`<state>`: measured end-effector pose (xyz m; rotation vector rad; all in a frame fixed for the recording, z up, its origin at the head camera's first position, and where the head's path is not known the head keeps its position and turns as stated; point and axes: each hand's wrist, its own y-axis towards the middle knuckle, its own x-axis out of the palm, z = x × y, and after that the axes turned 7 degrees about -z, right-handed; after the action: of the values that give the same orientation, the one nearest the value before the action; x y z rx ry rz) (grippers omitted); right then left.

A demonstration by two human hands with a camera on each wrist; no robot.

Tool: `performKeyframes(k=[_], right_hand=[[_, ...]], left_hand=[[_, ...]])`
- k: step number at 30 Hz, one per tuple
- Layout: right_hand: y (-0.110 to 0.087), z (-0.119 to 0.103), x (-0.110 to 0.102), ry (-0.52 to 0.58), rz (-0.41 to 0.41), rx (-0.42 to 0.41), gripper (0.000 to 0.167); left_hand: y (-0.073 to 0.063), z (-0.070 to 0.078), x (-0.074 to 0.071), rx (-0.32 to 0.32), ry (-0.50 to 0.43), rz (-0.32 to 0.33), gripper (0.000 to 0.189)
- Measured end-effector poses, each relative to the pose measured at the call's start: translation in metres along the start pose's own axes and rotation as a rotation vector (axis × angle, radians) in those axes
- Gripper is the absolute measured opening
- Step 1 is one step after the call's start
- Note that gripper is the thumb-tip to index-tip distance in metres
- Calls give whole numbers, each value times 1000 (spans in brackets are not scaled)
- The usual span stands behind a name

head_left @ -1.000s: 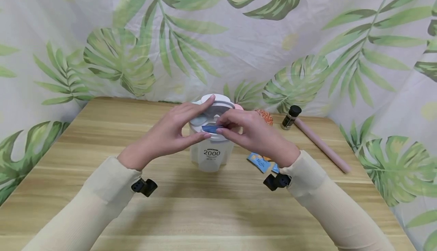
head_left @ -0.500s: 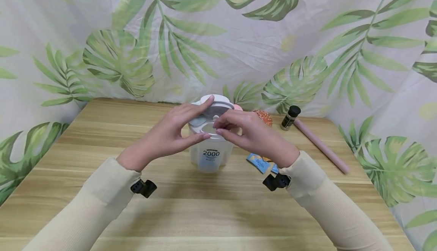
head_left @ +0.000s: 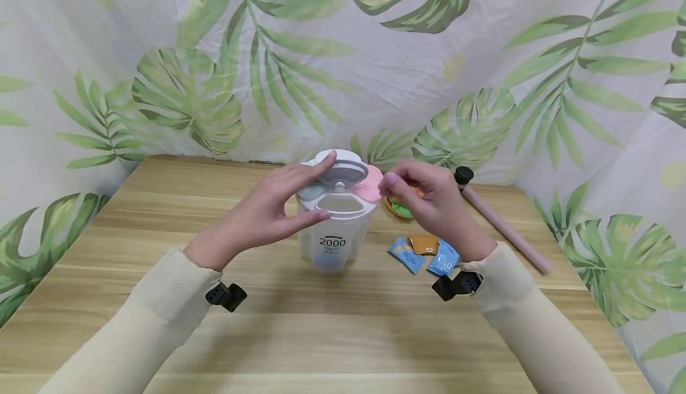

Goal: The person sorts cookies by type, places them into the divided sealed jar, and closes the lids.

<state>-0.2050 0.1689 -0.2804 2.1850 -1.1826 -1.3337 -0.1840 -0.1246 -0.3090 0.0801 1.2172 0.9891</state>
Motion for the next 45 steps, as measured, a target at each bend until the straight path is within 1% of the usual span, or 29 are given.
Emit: performKeyframes(k=[2,3,5,7,9,11,13,14,17,20,25,30,32,37,40,45], right_hand=[[-7,6,-4,40,24,63,23],[-11,10,-6,59,25,108,20],[-21,20,-9,62,-6,222,15],[-31,32,-11,21,-81,365,12],[-42,46,-12,-51,-195,506,11],[-53,60,-11,-116,-311,608,15],[-65,71,-9,-151,-413,677,18],[-70,75,-7,-148,-452,701,20],[-83,83,-2,-128,-541,747,26],[-90,87,2,-108,-581,776,29],[-94,90,7,-130,-594,803,30],[-94,94,11,-121,-616,823,36],[-93,94,12,-111,-623,821,37],[-92,95,14,-142,-638,807,35],[-91,95,16,-127,-641,819,33],[-92,92,18,-77,-623,860,30]], left_hand=[[0,1,0,-3,0,1,87],[-1,1,0,-4,0,2,87],[0,1,-1,-5,-1,0,87],[-1,1,-2,-9,-5,0,86],[0,1,-3,-13,-4,-3,86],[-1,1,-3,-13,1,-4,86],[0,1,-2,-9,8,-3,86],[0,1,-2,-7,10,-2,86],[0,1,-1,-6,8,1,87],[0,1,0,-8,4,0,87],[1,1,1,-10,-3,-4,87],[1,1,1,-12,-13,-3,86],[1,1,1,-14,-13,-3,86],[1,0,1,-15,-11,-2,86],[0,1,1,-12,-9,1,86],[0,1,1,-13,-8,1,86]])
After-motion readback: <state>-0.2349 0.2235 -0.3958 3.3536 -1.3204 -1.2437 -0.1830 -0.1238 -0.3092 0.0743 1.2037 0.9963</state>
